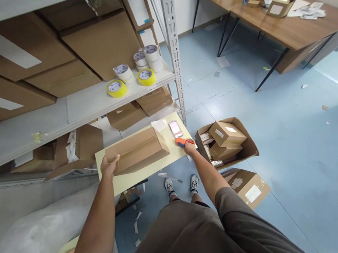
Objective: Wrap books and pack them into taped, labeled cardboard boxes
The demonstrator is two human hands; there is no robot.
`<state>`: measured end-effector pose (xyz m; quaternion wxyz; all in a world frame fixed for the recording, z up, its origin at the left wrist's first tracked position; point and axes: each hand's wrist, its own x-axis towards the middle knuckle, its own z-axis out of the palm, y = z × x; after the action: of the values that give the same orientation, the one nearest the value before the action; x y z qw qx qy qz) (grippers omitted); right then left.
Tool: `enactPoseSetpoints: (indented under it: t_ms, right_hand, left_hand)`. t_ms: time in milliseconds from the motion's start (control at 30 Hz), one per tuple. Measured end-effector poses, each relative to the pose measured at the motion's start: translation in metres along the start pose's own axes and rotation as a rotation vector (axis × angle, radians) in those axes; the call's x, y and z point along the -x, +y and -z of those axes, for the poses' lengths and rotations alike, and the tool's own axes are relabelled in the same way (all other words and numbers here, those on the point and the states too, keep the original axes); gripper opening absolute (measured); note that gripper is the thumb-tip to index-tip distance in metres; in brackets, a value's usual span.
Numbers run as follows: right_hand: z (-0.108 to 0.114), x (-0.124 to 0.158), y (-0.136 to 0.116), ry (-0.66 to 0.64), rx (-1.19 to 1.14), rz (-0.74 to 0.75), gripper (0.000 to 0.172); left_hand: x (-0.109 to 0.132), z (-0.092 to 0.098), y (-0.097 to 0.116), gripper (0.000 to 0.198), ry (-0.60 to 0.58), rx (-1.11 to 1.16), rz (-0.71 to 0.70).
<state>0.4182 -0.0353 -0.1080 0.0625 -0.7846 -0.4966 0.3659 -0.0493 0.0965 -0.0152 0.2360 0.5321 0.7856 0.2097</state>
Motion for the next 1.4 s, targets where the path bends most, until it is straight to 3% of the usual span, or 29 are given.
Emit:
enactPoseSetpoints:
  t_ms: [100, 167, 233, 300, 400, 500, 600, 700, 900, 1033, 1100, 1167, 1233, 1333, 1400]
  right_hand:
    - [0.03, -0.002, -0.013, 0.058, -0.126, 0.071, 0.032]
    - [0.054, 0.002, -0.031, 0.061, -0.427, 0.184, 0.035]
    - [0.078, 0.012, -0.059, -0.035, -0.744, 0.333, 0.043]
    - [0.096, 0.024, -0.098, -0.153, -0.873, 0.462, 0.051]
    - [0.106, 0.039, -0.168, -0.218, -0.756, 0.614, 0.052]
    - [0.096, 0.043, -0.233, -0.326, -0.559, 0.701, 0.053]
    - [0.079, 0.039, -0.271, -0.435, -0.369, 0.671, 0.057]
    - [0.069, 0.034, -0.281, -0.427, -0.249, 0.639, 0.058]
    - [0.062, 0.037, -0.271, -0.362, -0.168, 0.604, 0.056]
    - [0.057, 0.047, -0.272, -0.294, -0.163, 0.575, 0.057]
    - [0.056, 0.052, -0.274, -0.277, -0.156, 0.577, 0.057]
    - [0.056, 0.055, -0.274, -0.281, -0.152, 0.585, 0.056]
    - [0.059, 0.055, -0.272, -0.29, -0.151, 0.595, 0.056]
    - [0.063, 0.053, -0.264, -0.32, -0.182, 0.61, 0.056]
    - [0.066, 0.05, -0.257, -0.365, -0.221, 0.612, 0.056]
  left_hand:
    - [0.002, -0.001, 0.0, 0.068, -0.05, 0.082, 0.036]
    - [0.004, -0.001, 0.002, 0.07, -0.063, 0.106, 0.056]
    - [0.006, -0.001, 0.006, 0.073, -0.07, 0.129, 0.082]
    - [0.01, 0.0, 0.009, 0.075, -0.085, 0.147, 0.097]
    - [0.015, 0.002, 0.011, 0.079, -0.109, 0.147, 0.092]
    - [0.019, 0.001, 0.009, 0.078, -0.128, 0.191, 0.058]
    - [0.02, -0.001, 0.007, 0.08, -0.141, 0.227, 0.03]
    - [0.021, -0.003, 0.007, 0.083, -0.155, 0.231, 0.059]
    - [0.031, -0.002, 0.007, 0.09, -0.189, 0.268, 0.097]
    - [0.039, 0.002, 0.008, 0.104, -0.072, 0.343, 0.078]
    - [0.042, 0.008, 0.012, 0.091, 0.049, 0.356, 0.011]
    - [0.043, 0.016, 0.019, 0.061, 0.108, 0.395, -0.086]
    - [0.043, 0.025, 0.028, 0.046, -0.016, 0.495, -0.171]
    - [0.043, 0.033, 0.044, 0.05, -0.395, 0.653, -0.241]
    - [0.045, 0.033, 0.054, 0.055, -0.548, 0.727, -0.243]
